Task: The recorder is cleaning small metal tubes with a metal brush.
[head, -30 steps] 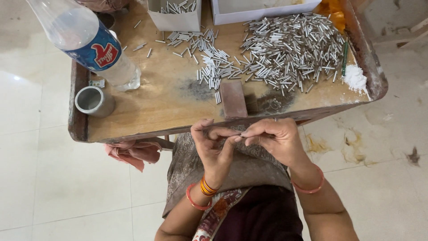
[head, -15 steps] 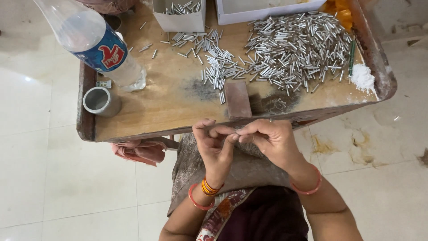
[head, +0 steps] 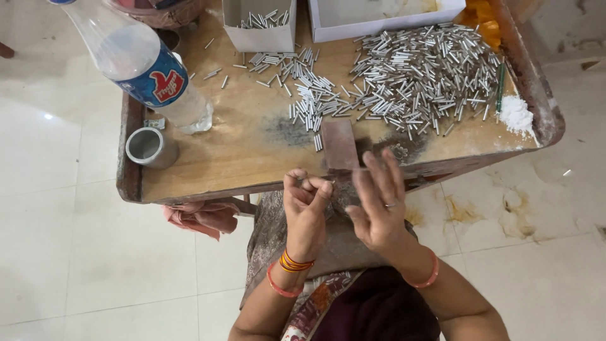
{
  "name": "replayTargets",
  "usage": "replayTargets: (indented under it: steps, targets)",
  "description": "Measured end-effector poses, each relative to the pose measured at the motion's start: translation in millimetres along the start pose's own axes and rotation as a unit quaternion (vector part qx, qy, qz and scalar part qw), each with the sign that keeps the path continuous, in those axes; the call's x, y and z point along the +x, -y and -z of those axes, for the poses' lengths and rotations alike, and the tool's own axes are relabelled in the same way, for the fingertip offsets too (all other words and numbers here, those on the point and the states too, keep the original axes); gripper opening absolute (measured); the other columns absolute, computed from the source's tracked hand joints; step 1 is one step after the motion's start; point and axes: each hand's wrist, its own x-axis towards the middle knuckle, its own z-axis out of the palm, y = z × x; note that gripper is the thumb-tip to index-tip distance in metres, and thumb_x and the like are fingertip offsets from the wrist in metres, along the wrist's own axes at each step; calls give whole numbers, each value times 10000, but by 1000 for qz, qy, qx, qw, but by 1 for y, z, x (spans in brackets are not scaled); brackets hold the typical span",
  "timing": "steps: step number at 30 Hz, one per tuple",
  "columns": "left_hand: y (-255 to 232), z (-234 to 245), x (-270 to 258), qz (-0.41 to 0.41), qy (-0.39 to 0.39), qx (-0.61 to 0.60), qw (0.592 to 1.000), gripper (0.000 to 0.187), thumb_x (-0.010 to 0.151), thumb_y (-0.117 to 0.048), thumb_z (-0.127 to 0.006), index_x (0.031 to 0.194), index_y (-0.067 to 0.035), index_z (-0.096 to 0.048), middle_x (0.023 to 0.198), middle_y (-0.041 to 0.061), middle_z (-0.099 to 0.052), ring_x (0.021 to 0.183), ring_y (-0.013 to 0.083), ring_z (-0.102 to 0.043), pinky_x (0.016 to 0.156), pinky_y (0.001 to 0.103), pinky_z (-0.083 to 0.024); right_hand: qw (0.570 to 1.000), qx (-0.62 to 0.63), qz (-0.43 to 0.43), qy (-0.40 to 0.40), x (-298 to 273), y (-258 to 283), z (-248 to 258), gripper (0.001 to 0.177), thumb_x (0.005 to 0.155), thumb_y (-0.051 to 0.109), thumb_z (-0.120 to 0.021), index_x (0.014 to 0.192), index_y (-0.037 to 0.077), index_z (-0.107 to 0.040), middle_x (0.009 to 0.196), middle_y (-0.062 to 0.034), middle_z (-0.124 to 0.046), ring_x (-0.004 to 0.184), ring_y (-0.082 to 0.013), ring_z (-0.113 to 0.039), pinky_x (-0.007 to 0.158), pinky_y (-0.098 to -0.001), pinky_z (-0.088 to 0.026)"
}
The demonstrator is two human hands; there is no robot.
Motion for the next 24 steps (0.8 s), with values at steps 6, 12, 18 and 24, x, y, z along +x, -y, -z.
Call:
replayTargets:
  steps: [6,12,18,24]
  targets:
    - [-8,-8,-6,9,9,41,999,380,969,95,-668,1220,-54,-426,937,85,-687,882,136,-665,792,241,-538,995,-54,2,84,17,1,19,382,897,177,-801,1266,116,-725,1492,-116,-536,1478,-374,-389,1230,-560,-316]
    - [-34,-28,-8,-55,28,128,990,399,971,23,-647,1279,-79,-415,979,80,-697,830,123,-681,713,236,-560,993,-97,33,55,22,-71,25,231,942,125,-808,1112,231,-693,1383,83,-635,1331,-207,-623,1265,-457,-381]
    - [-30,-12,-9,-119,-18,147,982,283,1011,30,-675,1198,-63,-483,956,30,-630,802,77,-587,682,210,-511,945,-2,-164,281,21,-97,21,603,930,245,-753,1490,175,-541,1490,-76,-587,1215,-188,-626,1145,-382,-543]
    - [-25,-17,-9,-103,22,182,978,265,1001,42,-695,1158,-60,-507,949,10,-625,815,56,-566,706,197,-493,940,-88,-78,321,49,-98,13,497,757,129,-813,1220,20,-669,1264,-111,-662,1148,-342,-656,965,-452,-554]
